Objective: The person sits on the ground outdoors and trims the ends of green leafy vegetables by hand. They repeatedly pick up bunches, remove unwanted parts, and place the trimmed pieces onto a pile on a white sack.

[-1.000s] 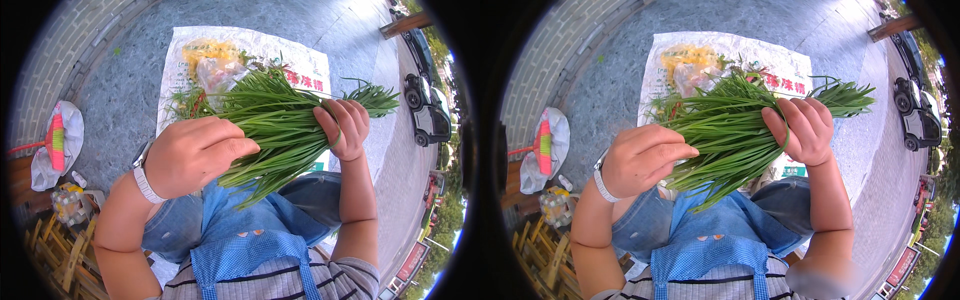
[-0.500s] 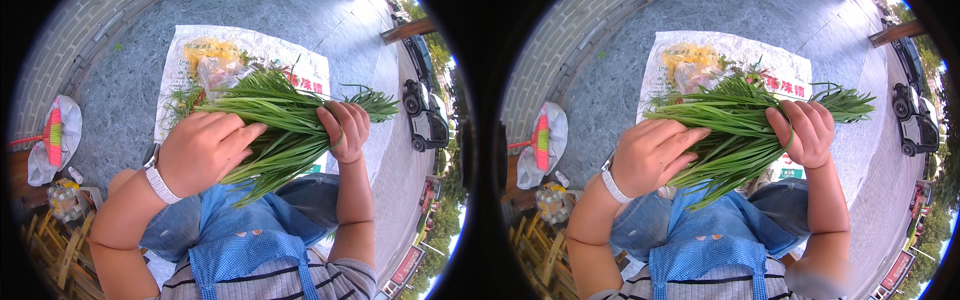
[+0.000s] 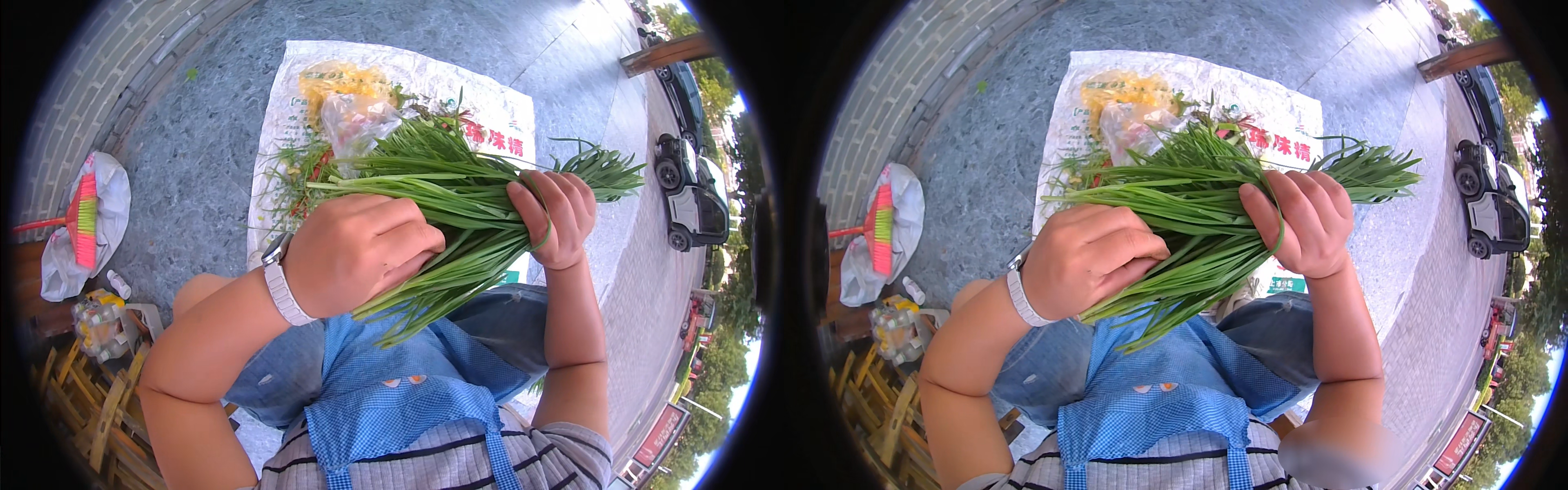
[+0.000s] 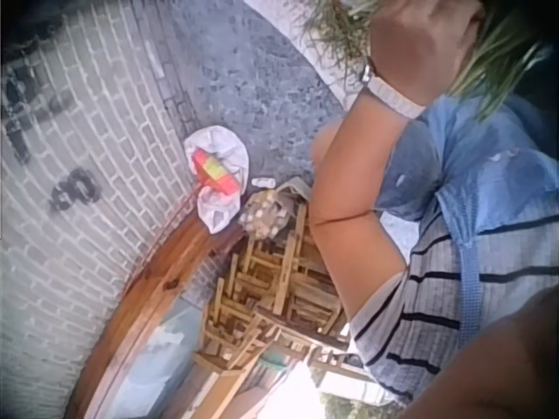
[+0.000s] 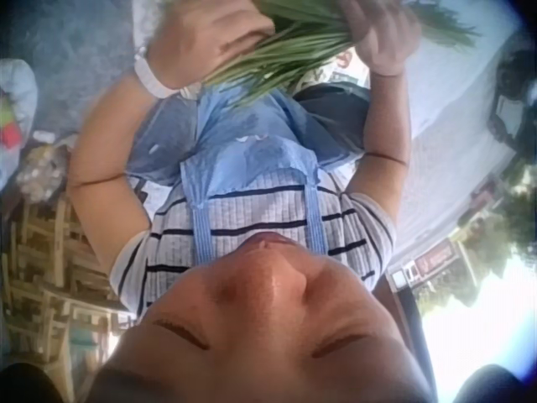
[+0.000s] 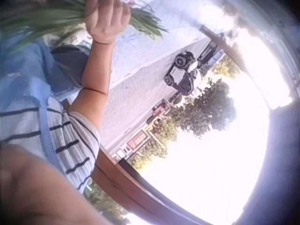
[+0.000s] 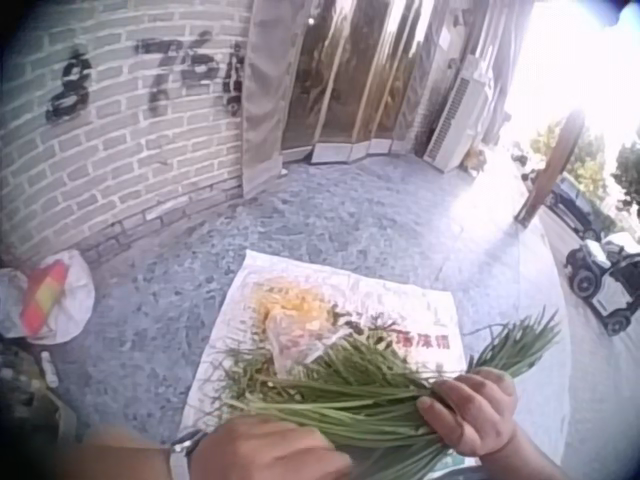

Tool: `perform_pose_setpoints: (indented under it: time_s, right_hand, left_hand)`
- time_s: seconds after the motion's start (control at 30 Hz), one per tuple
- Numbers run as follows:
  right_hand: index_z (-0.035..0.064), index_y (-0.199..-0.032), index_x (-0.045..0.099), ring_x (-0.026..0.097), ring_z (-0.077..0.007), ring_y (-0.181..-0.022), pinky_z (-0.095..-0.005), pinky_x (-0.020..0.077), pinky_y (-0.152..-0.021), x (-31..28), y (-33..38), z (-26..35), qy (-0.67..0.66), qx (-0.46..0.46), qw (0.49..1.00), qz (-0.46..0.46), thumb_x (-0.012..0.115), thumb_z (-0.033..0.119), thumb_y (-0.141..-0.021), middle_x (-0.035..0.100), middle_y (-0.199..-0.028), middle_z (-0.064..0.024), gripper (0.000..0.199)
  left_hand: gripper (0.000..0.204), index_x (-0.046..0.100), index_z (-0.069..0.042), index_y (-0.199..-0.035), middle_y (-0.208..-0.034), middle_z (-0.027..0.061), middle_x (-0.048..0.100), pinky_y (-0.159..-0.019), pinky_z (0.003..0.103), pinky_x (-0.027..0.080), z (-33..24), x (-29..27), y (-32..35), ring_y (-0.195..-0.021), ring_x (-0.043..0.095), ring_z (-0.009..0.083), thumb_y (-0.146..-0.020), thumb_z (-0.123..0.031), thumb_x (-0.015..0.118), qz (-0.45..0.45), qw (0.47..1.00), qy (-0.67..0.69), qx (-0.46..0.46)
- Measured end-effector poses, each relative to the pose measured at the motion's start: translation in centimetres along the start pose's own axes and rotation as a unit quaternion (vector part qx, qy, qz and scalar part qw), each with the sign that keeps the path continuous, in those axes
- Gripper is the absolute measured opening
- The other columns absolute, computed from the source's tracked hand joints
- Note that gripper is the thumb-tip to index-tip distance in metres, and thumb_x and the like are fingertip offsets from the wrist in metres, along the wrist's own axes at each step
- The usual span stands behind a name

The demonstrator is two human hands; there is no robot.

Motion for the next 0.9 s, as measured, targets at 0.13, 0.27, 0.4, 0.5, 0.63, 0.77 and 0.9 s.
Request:
perform_pose_setpoints:
  time_s: [0.13, 0.27, 0.4, 0.5, 0.63, 0.77, 0.9]
  right_hand:
    - [0.0114, -0.102, 0.066, 0.061, -0.0191, -0.071, -0.032, 0.0491, -0.066, 0.0, 0.1, 0.1, 0.005, 0.002, 1.0, -0.013, 0.063, 0.016, -0.068, 0.064, -0.091, -0.0076, 0.035]
    - [0.0115, -0.103, 0.066, 0.061, -0.019, -0.071, -0.0318, 0.0491, -0.067, -0.1, -0.2, 0.4, 0.013, 0.002, 1.0, -0.004, 0.063, 0.016, -0.067, 0.064, -0.092, -0.0075, 0.036]
    - [0.0115, -0.103, 0.066, 0.061, -0.019, -0.071, -0.032, 0.049, -0.067, -0.4, 0.1, 0.3, 0.01, 0.012, 1.0, 0.003, 0.064, 0.017, -0.067, 0.064, -0.092, -0.007, 0.036]
    - [0.011, -0.103, 0.064, 0.062, -0.0188, -0.074, -0.0325, 0.0489, -0.069, -0.5, 0.2, 0.1, -0.013, 0.029, 0.999, 0.008, 0.066, 0.014, -0.066, 0.064, -0.092, -0.0062, 0.037]
    - [0.0071, -0.105, 0.058, 0.06, -0.0191, -0.081, -0.0309, 0.0497, -0.072, -0.2, -0.7, -0.7, -0.018, -0.023, 1.0, 0.008, 0.069, 0.011, -0.074, 0.061, -0.095, -0.0075, 0.034]
    - [0.006, -0.106, 0.057, 0.06, -0.021, -0.082, -0.0323, 0.049, -0.073, -1.0, 0.2, -0.8, -0.033, -0.019, 0.999, 0.005, 0.068, 0.013, -0.075, 0.061, -0.098, -0.0091, 0.033]
    - [0.007, -0.106, 0.058, 0.059, -0.0203, -0.077, -0.0331, 0.0484, -0.07, 0.7, 1.3, -0.8, -0.051, 0.005, 0.999, 0.009, 0.065, 0.013, -0.075, 0.06, -0.093, -0.0075, 0.032]
  left_hand:
    - [0.021, 0.065, -0.005, -0.089, -0.078, 0.0066, 0.064, -0.06, 0.032, 0.051, 0.0, -0.6, -0.1, -0.068, 0.064, 0.0225, -0.072, 0.002, 0.073, -0.006, 0.999, 0.021, -0.036]
    - [0.02, 0.063, -0.004, -0.092, -0.078, 0.0076, 0.064, -0.06, 0.03, 0.051, 0.3, -1.5, 0.6, -0.069, 0.064, 0.0215, -0.075, 0.005, 0.069, -0.002, 0.997, 0.024, -0.073]
    - [0.02, 0.062, -0.003, -0.099, -0.084, 0.0101, 0.065, -0.064, 0.033, 0.051, 0.3, -1.7, 0.2, -0.072, 0.064, 0.0246, -0.08, 0.001, 0.066, 0.033, 0.993, 0.055, -0.094]
    - [0.023, 0.064, -0.003, -0.104, -0.086, 0.0117, 0.066, -0.066, 0.035, 0.051, -0.2, -1.1, -0.2, -0.074, 0.065, 0.0272, -0.081, -0.002, 0.066, 0.071, 0.995, 0.013, -0.074]
    - [0.031, 0.066, -0.003, -0.102, -0.086, 0.013, 0.064, -0.07, 0.037, 0.051, -0.2, -0.6, -0.2, -0.078, 0.064, 0.0303, -0.072, 0.004, 0.067, 0.074, 0.993, -0.031, -0.085]
    - [0.018, 0.065, -0.005, -0.092, -0.085, 0.0112, 0.062, -0.068, 0.04, 0.05, 0.1, 0.6, -0.6, -0.076, 0.062, 0.0316, -0.075, -0.001, 0.068, 0.104, 0.991, -0.036, -0.071]
    - [0.009, 0.058, -0.004, -0.09, -0.083, 0.0141, 0.061, -0.065, 0.041, 0.048, 1.3, 1.4, -0.7, -0.074, 0.061, 0.0345, -0.083, -0.005, 0.063, 0.096, 0.992, -0.032, -0.078]
Point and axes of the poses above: each hand's wrist, its own y-axis away from the middle knuckle, its own x-axis out of the palm, z = x × y, the point moved 2 cm from there along -y, towards the middle knuckle
